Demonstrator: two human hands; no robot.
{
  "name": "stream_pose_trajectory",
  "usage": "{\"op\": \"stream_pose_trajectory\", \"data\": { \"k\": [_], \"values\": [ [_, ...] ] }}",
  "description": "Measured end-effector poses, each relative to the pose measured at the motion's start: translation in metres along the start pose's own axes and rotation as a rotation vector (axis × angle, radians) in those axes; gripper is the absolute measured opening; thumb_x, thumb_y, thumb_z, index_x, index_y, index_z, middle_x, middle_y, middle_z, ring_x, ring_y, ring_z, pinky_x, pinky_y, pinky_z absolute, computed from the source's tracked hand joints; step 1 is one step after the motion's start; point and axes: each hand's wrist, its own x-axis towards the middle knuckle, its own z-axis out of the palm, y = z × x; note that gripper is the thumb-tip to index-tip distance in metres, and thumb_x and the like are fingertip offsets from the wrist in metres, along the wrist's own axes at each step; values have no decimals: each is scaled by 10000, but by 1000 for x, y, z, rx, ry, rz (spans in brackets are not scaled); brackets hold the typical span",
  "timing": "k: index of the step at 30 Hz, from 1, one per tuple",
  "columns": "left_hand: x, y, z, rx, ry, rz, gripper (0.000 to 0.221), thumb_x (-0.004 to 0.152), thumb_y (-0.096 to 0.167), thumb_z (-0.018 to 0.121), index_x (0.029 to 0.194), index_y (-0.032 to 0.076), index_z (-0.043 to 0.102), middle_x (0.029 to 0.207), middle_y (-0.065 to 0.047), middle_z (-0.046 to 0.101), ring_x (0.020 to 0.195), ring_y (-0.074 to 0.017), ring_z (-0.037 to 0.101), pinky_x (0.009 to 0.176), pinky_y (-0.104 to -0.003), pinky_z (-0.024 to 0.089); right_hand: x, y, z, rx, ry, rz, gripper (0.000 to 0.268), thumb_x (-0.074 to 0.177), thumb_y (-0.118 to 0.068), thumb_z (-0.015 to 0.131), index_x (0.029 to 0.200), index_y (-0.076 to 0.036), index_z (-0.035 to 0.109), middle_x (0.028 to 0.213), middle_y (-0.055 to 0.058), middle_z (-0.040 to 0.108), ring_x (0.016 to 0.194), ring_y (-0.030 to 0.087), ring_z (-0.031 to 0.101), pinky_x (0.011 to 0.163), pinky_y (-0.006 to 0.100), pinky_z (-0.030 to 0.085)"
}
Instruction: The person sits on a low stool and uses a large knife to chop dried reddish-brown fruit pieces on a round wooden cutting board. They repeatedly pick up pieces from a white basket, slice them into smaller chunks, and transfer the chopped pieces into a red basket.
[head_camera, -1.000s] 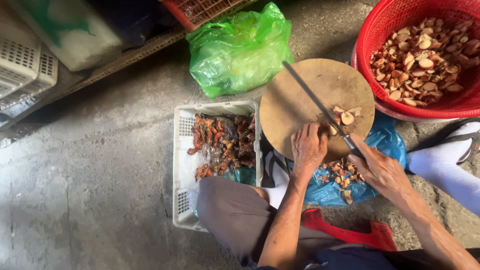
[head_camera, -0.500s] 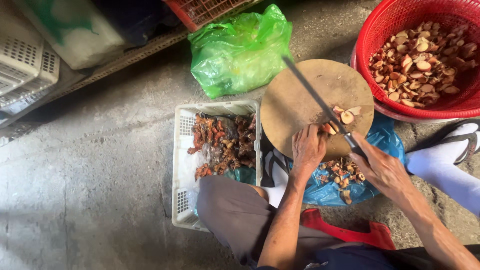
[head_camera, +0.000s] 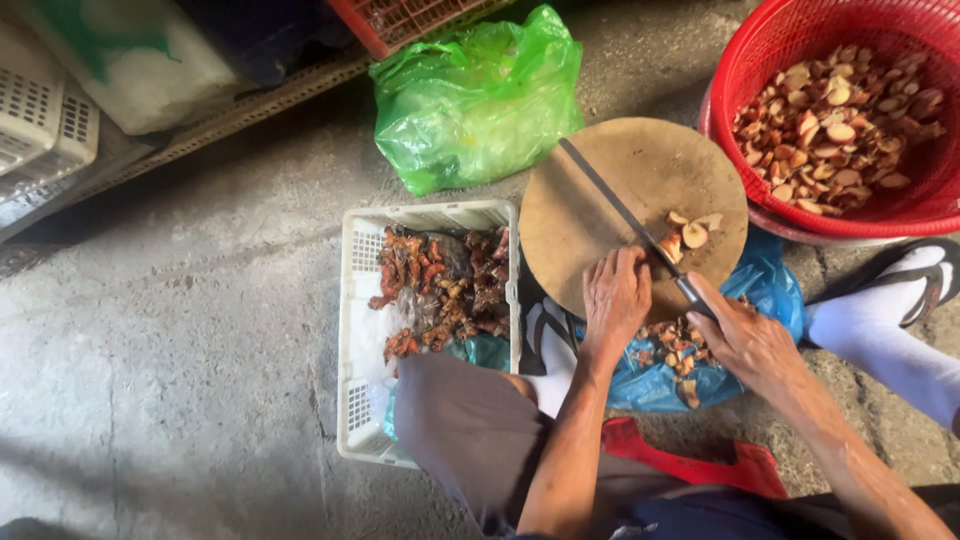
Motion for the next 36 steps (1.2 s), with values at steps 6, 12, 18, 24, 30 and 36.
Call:
{"op": "stream_pose_trajectory", "data": {
  "k": [6, 12, 18, 24, 30, 36],
  "values": [
    [1, -4, -7, 130, -22, -22, 182, 964, 167, 645, 1135, 106, 639, 1049, -101, 692, 1016, -320, 642, 957, -476, 435, 5, -7, 13, -26, 100, -133, 650, 916, -291, 636, 1528, -195, 438, 1073, 187, 720, 795, 392, 712, 624, 477, 589],
    [-1, -5, -5, 177, -9, -11, 201, 903, 184, 674, 1082, 98, 642, 991, -104, 677, 988, -324, 633, 945, -475, 435, 6, 2, 9, 40, 43, -54, 649, 944, -300, 649, 1544, -253, 406, 935, 148, 713, 704, 345, 702, 577, 466, 570],
    [-1, -1, -6, 133, 27, 29, 89, 967, 224, 695, 1002, 150, 659, 954, -43, 688, 979, -280, 629, 968, -452, 432, -15, -2, -2, 106, 150, -15, 678, 960, -274, 612, 1575, -175, 344, 1004, 178, 701, 664, 301, 688, 463, 416, 555],
    [-1, 2, -8, 117, 26, 29, 116, 922, 208, 711, 997, 127, 678, 927, -50, 681, 953, -280, 616, 960, -455, 426, -8, -11, 25, 77, 192, -80, 643, 977, -250, 638, 1571, -169, 405, 1095, 220, 710, 829, 396, 703, 647, 498, 580],
    [0, 2, -13, 131, 36, 24, 132, 919, 175, 690, 1038, 122, 678, 951, -74, 689, 998, -278, 623, 956, -449, 432, -9, -4, 3, 132, 181, -84, 631, 942, -265, 631, 1531, -165, 427, 1155, 220, 713, 816, 402, 727, 640, 474, 600],
    [27, 12, -61, -84, -28, -328, 185, 1036, 249, 552, 1144, 127, 640, 1064, -87, 684, 883, -268, 675, 745, -436, 534, -49, 16, -7, -54, -252, 135, 684, 963, -400, 595, 1600, -347, 350, 1056, 71, 744, 586, 287, 715, 526, 398, 603]
  ]
}}
